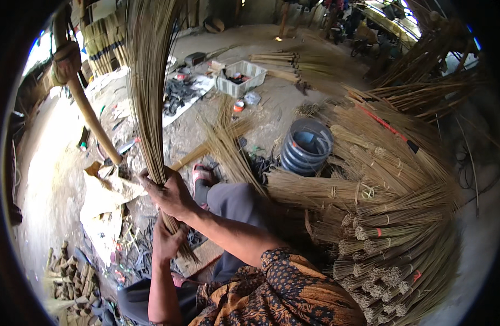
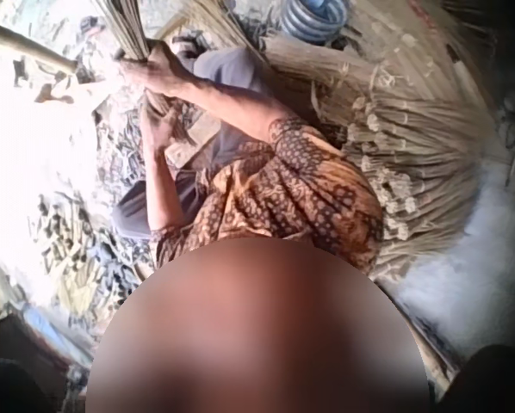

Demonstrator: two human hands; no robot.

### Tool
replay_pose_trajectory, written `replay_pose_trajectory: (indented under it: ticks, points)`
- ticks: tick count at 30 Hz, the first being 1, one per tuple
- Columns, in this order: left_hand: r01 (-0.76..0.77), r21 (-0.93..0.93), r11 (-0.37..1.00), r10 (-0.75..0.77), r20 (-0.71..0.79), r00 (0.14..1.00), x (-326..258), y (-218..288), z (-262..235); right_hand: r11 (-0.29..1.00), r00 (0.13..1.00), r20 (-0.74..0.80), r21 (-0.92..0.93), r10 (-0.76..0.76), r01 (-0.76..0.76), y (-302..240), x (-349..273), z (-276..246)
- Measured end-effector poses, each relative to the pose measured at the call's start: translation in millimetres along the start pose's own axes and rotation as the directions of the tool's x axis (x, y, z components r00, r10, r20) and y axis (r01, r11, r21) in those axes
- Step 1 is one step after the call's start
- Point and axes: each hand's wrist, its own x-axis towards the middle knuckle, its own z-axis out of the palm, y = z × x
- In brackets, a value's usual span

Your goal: The person gathers thin sticks, aligns them into bundles, and ties them with black strips. The person repeats this process multiple times, placing finished bundles aside.

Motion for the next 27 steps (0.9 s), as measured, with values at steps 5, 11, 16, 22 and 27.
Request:
replay_pose_trajectory:
  ticks: [5,11,16,22,27]
  points:
    - [-0.039,0.284,0.958,0.059,-0.061,0.996,15.8,-20.5,-6.7,0.943,0.982,0.042,-0.275,-0.185,0.189,17.6,-8.6,7.5]
    - [0.100,-0.017,0.995,-0.101,-0.159,0.982,-3.4,-54.4,-1.8,0.959,0.993,0.081,-0.262,-0.090,0.109,34.7,-10.7,8.0]
    - [0.011,0.066,0.998,0.006,-0.257,0.966,-22.0,-84.4,-6.6,0.970,0.983,0.175,-0.221,-0.059,0.097,78.5,-32.4,16.4]
    - [0.094,0.189,0.977,-0.040,-0.271,0.962,-66.0,-157.9,6.5,0.902,0.947,0.221,-0.414,0.234,-0.126,148.9,-70.9,-8.6]
    - [0.141,0.193,0.971,-0.073,-0.322,0.944,-91.2,-212.2,16.5,0.872,0.919,0.250,-0.462,0.306,-0.164,187.3,-85.0,-28.8]
